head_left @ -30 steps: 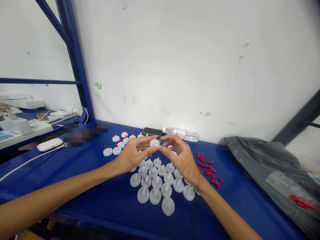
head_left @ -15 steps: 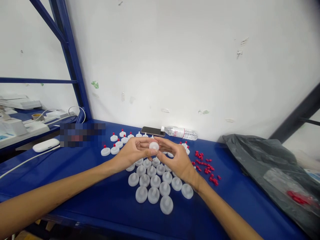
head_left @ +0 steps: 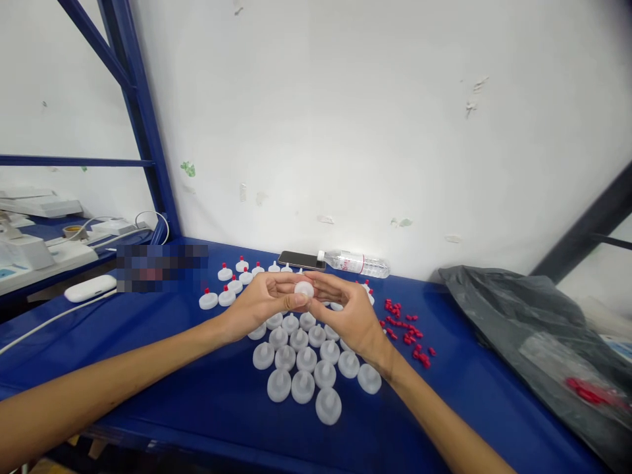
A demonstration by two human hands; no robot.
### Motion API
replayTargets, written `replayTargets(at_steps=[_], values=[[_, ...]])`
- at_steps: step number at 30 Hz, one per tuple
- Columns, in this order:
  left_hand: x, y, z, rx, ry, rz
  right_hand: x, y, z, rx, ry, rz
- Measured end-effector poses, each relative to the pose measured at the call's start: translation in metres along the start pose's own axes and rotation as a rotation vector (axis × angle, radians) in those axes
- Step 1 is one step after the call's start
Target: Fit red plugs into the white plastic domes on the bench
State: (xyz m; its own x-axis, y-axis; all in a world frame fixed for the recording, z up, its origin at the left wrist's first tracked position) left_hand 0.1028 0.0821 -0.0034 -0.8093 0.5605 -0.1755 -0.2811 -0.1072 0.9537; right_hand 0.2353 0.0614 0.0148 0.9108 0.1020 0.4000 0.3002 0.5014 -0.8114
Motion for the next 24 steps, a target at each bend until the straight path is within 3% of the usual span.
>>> replayTargets(at_steps=[10,14,18,22,24], values=[[0.007,0.020,0.002,-0.134,0.024,0.130,0.002,-0.019,-0.009,0.376,0.171,-0.473],[0.002,0.026,0.000,-0.153,-0.022,0.208,0.012,-0.028,-0.014,0.430,0.309,-0.551],[-0.004,0.029,-0.005,-0.205,-0.032,0.424,0.038,-0.032,-0.013,0.332,0.438,-0.566],[-0.012,0.037,-0.013,-0.534,-0.010,0.997,0.089,-0.012,-0.004,0.107,0.548,-0.828],[-0.014,0.033,-0.014,-0.630,-0.057,1.125,0.122,0.007,-0.001,-0.055,0.586,-1.039]])
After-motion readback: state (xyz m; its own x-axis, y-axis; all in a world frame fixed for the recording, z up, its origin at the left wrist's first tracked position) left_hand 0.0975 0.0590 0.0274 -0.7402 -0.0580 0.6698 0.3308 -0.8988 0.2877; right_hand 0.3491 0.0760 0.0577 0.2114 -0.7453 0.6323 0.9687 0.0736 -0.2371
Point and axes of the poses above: each hand's wrist, its own z-axis towards the middle knuckle, its own x-axis out of the back of the hand, y = z × x, the point moved 8 cm from there along z, towards the middle knuckle, and after that the axes turned 10 degrees about -z, right-handed, at the moved point
